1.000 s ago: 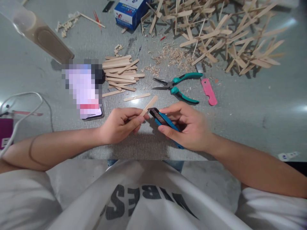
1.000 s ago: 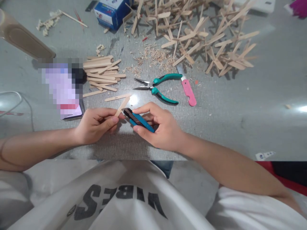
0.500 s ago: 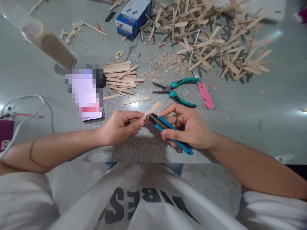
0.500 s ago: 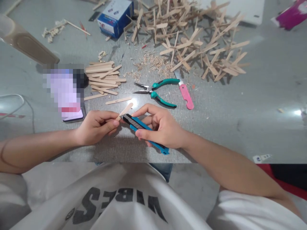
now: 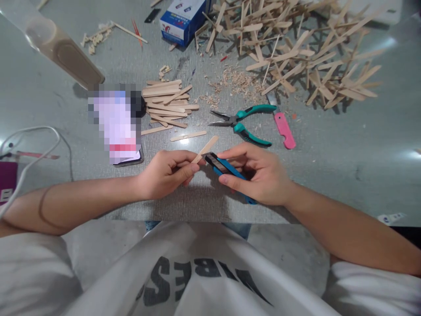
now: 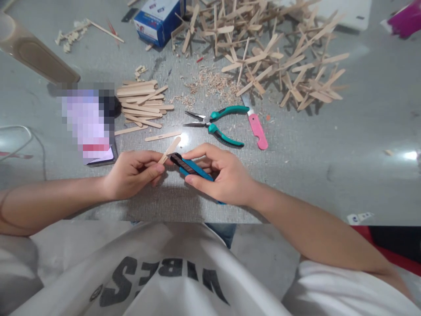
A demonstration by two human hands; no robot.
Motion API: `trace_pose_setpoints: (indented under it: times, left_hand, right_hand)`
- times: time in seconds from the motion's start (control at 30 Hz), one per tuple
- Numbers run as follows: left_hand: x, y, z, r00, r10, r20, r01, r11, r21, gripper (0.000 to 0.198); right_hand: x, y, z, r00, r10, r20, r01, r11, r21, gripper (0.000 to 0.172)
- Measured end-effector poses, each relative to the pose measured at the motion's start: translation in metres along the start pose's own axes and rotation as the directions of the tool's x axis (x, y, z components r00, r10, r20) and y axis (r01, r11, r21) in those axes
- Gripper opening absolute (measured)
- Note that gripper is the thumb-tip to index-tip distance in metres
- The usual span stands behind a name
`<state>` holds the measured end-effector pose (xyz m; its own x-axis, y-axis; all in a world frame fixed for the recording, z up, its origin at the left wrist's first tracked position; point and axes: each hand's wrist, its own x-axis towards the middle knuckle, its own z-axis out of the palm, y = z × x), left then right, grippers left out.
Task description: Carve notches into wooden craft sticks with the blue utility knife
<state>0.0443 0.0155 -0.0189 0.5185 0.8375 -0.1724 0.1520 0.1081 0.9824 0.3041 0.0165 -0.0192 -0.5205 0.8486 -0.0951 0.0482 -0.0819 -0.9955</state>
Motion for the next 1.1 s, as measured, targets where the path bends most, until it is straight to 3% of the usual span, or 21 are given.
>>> trace_pose_setpoints:
  times: [0.23, 0.37, 0.57, 0.73, 1.1]
  left_hand:
    - [0.001, 0.0, -0.002, 1.0, -0.012, 0.026, 0.012, 1.0, 0.008, 0.027]
    - [0.001, 0.0, -0.002, 0.998, -0.053, 0.02, 0.054, 0.996, -0.073, 0.038]
    - [0.0, -0.003, -0.002, 0.997, -0.081, 0.014, 0.082, 0.99, -0.114, 0.056]
    - [0.0, -0.002, -0.001, 0.997, -0.077, -0.001, 0.077, 0.995, -0.07, 0.044]
    - [-0.003, 0.001, 0.004, 0.996, -0.005, -0.088, 0.017, 0.99, 0.139, 0.03]
  right_hand:
    - [-0.001, 0.003, -0.007, 0.992, 0.103, 0.069, -0.107, 0.992, 0.065, 0.034]
    - [-0.001, 0.002, -0.006, 0.98, 0.157, 0.122, -0.169, 0.981, 0.093, 0.036]
    - [-0.001, -0.002, -0.003, 0.993, 0.097, 0.074, -0.1, 0.994, 0.044, 0.034]
    - [-0.001, -0.003, -0.001, 1.0, 0.029, -0.006, -0.03, 0.999, -0.027, 0.035]
    - [-0.004, -0.005, 0.004, 0.994, 0.111, -0.022, -0.112, 0.991, -0.072, 0.034]
